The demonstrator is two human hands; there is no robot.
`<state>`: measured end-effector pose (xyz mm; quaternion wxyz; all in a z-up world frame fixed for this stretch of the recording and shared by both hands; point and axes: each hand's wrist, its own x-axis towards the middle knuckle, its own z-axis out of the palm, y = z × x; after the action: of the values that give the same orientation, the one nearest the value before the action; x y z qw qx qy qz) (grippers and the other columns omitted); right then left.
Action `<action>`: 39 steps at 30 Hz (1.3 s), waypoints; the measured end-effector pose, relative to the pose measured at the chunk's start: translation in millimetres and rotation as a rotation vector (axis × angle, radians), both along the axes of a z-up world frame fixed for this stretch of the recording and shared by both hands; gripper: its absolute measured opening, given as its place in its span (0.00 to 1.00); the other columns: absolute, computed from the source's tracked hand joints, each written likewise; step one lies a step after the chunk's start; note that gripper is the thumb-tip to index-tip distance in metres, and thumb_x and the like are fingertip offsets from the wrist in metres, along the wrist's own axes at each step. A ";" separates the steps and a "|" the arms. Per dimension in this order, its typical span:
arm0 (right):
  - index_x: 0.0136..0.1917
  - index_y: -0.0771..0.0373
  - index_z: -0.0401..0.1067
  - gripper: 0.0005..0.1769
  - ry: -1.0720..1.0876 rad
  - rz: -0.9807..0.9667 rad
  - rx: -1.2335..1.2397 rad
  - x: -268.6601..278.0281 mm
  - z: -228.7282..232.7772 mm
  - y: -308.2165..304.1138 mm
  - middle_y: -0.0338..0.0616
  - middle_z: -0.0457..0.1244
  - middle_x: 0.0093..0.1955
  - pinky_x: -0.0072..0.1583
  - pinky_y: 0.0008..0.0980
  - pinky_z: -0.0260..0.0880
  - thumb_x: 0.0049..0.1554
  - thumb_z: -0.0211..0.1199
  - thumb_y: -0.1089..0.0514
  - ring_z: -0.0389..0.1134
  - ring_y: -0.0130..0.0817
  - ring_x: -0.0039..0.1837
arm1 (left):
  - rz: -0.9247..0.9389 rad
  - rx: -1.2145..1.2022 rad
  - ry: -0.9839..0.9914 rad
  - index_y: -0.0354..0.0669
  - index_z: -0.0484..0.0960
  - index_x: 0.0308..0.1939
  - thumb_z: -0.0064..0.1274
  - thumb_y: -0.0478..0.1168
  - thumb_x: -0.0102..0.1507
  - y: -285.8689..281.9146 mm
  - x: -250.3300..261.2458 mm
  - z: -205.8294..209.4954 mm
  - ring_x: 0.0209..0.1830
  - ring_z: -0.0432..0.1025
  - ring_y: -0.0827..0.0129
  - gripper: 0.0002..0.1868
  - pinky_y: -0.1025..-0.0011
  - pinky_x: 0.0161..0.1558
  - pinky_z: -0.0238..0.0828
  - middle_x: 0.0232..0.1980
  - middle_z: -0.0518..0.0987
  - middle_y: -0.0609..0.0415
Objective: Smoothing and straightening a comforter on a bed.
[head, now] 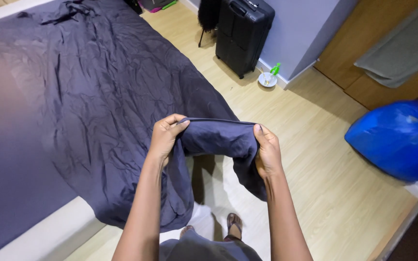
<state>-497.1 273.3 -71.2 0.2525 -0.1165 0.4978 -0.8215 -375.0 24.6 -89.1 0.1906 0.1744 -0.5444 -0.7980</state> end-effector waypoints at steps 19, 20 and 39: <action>0.36 0.63 0.63 0.08 1.268 -0.206 0.776 -32.5 -45.0 10.8 0.49 0.60 0.37 0.48 0.48 0.60 0.47 0.62 0.67 0.64 0.55 0.45 | -0.430 -1.132 -0.731 0.47 0.76 0.40 0.62 0.65 0.59 161.1 24.0 26.7 0.34 0.79 0.55 0.26 0.60 0.40 0.72 0.31 0.82 0.42; 0.35 0.64 0.61 0.09 1.195 -0.284 0.692 -27.0 -43.1 10.2 0.50 0.57 0.37 0.47 0.47 0.59 0.48 0.61 0.68 0.61 0.54 0.44 | -0.319 -1.180 -0.627 0.45 0.75 0.39 0.62 0.58 0.59 162.2 28.5 13.6 0.32 0.78 0.49 0.22 0.54 0.36 0.71 0.29 0.81 0.41; 0.33 0.67 0.48 0.17 1.071 -0.326 0.395 -17.3 20.8 46.6 0.47 0.45 0.31 0.39 0.34 0.50 0.48 0.55 0.76 0.49 0.37 0.35 | 0.933 -1.121 -0.287 0.36 0.64 0.21 0.53 0.28 0.52 179.2 13.0 39.4 0.24 0.62 0.55 0.12 0.60 0.29 0.57 0.23 0.66 0.47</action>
<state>-514.4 320.0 -50.4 -0.1464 -0.3878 0.7110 -0.5681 -362.0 203.8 -49.7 0.4973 0.3665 -0.7590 -0.2059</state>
